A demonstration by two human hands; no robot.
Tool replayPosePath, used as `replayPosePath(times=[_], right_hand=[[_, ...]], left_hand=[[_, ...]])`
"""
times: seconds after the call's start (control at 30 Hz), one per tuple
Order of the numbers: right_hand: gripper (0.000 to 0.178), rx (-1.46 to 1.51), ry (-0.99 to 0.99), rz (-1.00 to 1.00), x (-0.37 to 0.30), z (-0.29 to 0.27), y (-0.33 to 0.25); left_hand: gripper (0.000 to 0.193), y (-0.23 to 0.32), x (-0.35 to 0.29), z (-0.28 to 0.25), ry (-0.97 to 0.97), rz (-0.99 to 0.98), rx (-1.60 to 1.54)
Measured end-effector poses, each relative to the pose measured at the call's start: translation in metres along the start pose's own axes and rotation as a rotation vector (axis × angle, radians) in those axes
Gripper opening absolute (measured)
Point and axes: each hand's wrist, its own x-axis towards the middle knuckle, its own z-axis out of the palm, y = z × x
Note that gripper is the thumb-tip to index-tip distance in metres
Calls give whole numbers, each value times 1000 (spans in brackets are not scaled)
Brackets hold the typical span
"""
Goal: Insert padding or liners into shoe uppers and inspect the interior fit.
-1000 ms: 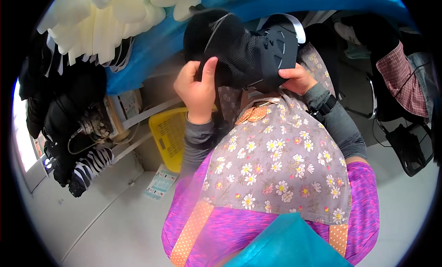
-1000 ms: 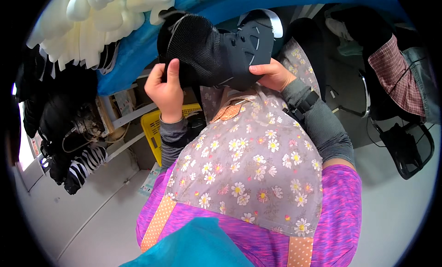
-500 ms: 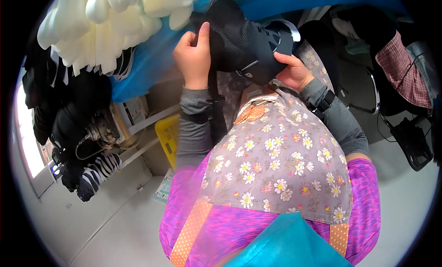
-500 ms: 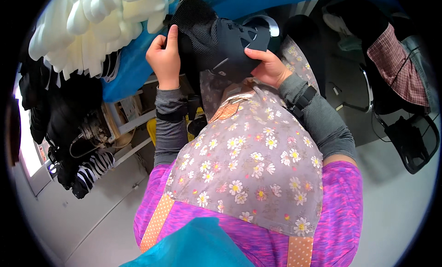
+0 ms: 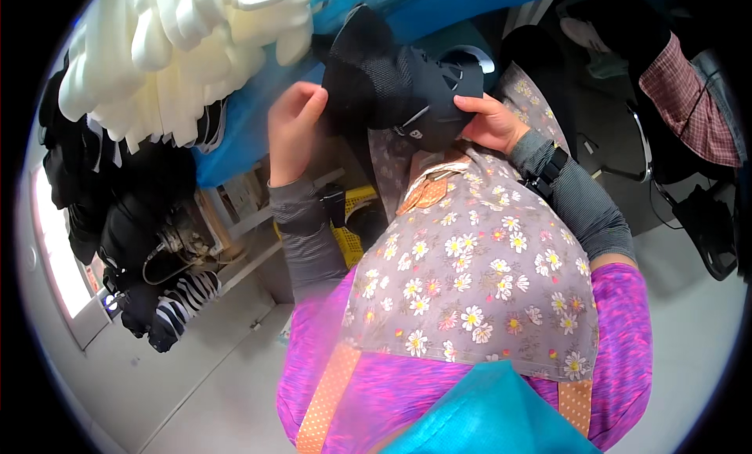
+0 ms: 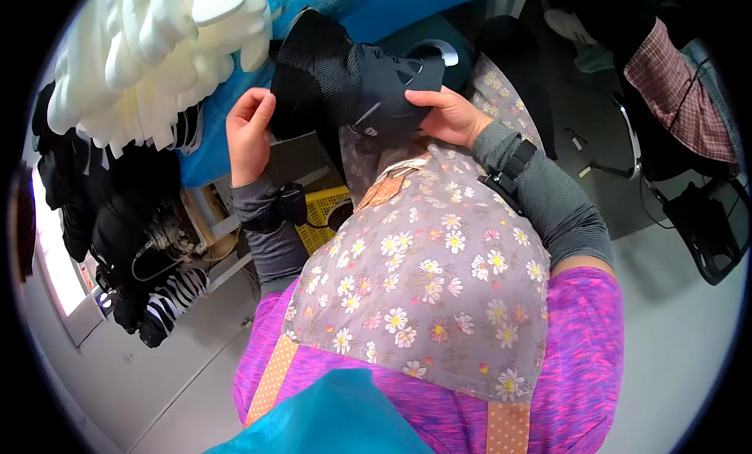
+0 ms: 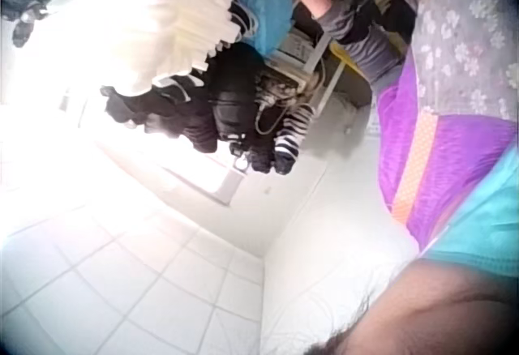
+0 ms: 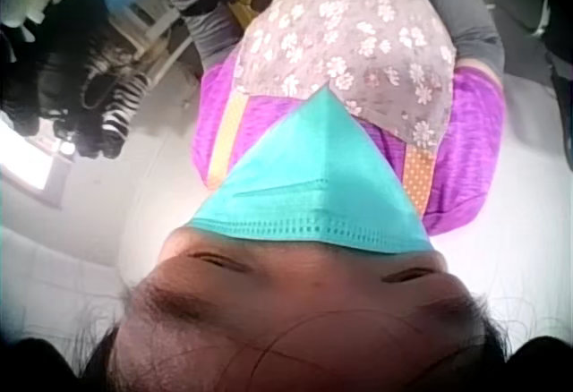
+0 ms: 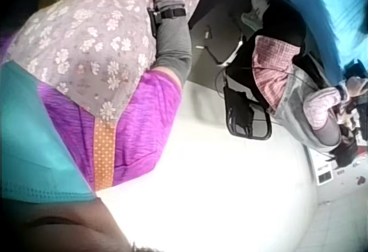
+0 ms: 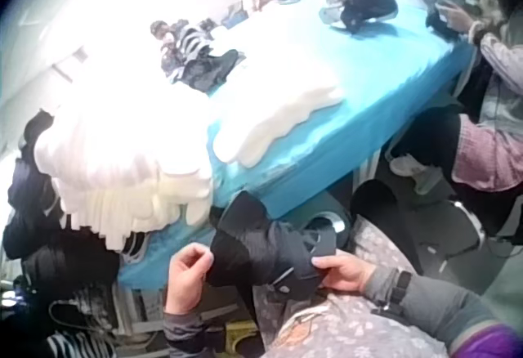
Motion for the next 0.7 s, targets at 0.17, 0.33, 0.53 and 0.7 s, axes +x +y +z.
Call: replayPosePath(times=[0.17,0.33,0.53,0.7], right_hand=[[42,-86,-41,-13,-2,2,0],[44,-70,16,-56,-2,0,1],[51,99,11,74,-3,-21,16],[54,153,-45,74,-1,-15,19]], left_hand=[[13,-13,-5,1,227,123,271],[18,-11,1,30,386,335,563],[41,9,15,71,473,304,919],[36,-6,39,71,523,591,1156]])
